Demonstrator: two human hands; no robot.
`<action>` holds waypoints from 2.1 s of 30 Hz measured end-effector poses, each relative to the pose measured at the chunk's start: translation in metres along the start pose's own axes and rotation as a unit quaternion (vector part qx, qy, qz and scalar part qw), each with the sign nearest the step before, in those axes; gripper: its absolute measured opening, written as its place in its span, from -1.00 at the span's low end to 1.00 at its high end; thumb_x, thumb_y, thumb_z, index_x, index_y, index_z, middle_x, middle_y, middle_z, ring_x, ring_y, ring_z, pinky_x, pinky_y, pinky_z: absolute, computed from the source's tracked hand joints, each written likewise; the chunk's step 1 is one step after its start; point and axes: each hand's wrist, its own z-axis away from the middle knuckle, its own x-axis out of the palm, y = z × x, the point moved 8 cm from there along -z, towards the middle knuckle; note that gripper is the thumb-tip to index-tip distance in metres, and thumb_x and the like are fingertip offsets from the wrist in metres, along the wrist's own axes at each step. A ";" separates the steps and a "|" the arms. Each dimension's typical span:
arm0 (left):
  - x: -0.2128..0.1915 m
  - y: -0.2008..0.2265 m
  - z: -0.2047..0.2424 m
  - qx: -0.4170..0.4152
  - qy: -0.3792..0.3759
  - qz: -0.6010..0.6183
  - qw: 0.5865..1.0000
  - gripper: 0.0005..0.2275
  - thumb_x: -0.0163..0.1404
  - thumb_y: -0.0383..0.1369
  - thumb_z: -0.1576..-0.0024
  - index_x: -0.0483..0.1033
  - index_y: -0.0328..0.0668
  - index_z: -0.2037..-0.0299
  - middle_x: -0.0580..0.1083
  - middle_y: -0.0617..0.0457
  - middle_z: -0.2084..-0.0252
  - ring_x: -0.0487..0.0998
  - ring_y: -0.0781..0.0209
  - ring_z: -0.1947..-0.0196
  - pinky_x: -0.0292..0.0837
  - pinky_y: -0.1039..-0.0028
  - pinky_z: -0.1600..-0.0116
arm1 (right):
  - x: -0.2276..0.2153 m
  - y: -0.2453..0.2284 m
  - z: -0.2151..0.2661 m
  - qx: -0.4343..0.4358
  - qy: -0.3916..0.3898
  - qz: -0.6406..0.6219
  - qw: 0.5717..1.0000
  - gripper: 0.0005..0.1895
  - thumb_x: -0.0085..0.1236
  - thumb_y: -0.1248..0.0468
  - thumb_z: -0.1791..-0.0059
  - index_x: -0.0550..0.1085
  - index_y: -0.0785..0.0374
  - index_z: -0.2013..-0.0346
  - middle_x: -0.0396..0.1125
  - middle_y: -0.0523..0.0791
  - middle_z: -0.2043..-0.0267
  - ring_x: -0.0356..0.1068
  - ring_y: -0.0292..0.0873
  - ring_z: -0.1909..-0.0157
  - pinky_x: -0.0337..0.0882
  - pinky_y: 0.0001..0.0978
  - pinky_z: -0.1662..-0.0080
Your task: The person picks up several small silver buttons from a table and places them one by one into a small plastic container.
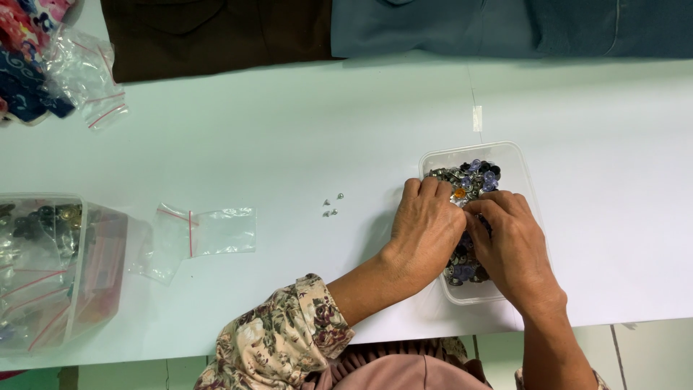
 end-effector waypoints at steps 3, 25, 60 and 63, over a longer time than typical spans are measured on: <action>-0.002 -0.003 0.001 0.005 0.032 0.001 0.999 -0.92 0.25 -0.46 0.11 0.62 -0.29 0.51 0.46 -0.20 0.25 0.41 -0.03 0.18 0.18 0.16 0.01 | -0.003 -0.002 0.000 -0.004 0.009 -0.006 1.000 -0.87 0.25 0.18 -0.06 0.64 0.15 0.24 0.43 -0.13 0.20 0.46 -0.10 0.00 0.49 -0.38 0.04; -0.102 -0.147 0.126 -0.159 0.179 0.135 0.962 -0.94 0.11 -0.41 -0.13 0.55 -0.09 0.39 0.51 0.06 0.12 0.50 0.07 0.13 0.29 0.25 -0.08 | -0.007 -0.180 0.006 -0.240 0.070 -0.190 0.949 -0.88 0.14 0.40 -0.07 0.47 0.42 0.14 0.34 0.04 0.12 0.36 0.01 0.09 0.43 -0.21 0.03; -0.056 0.026 0.036 0.188 -0.158 0.149 0.958 -0.92 0.13 -0.37 -0.10 0.67 -0.04 0.42 0.58 0.13 0.43 0.53 0.11 0.24 0.11 0.10 -0.30 | -0.036 0.004 0.040 -0.011 -0.205 -0.028 0.978 -0.71 0.13 0.18 0.01 0.64 -0.11 0.02 0.52 -0.24 0.12 0.60 -0.19 0.24 0.50 -0.30 0.15; -0.028 0.048 0.036 0.182 -0.343 0.117 0.914 -0.75 0.20 -0.29 -0.08 0.47 0.10 0.63 0.48 0.26 0.62 0.51 0.15 0.25 -0.14 0.07 -0.43 | -0.003 0.013 0.055 -0.059 -0.329 0.124 0.934 -0.77 0.08 0.38 0.10 0.54 -0.10 0.35 0.35 -0.34 0.42 0.42 -0.27 0.34 0.38 -0.28 0.37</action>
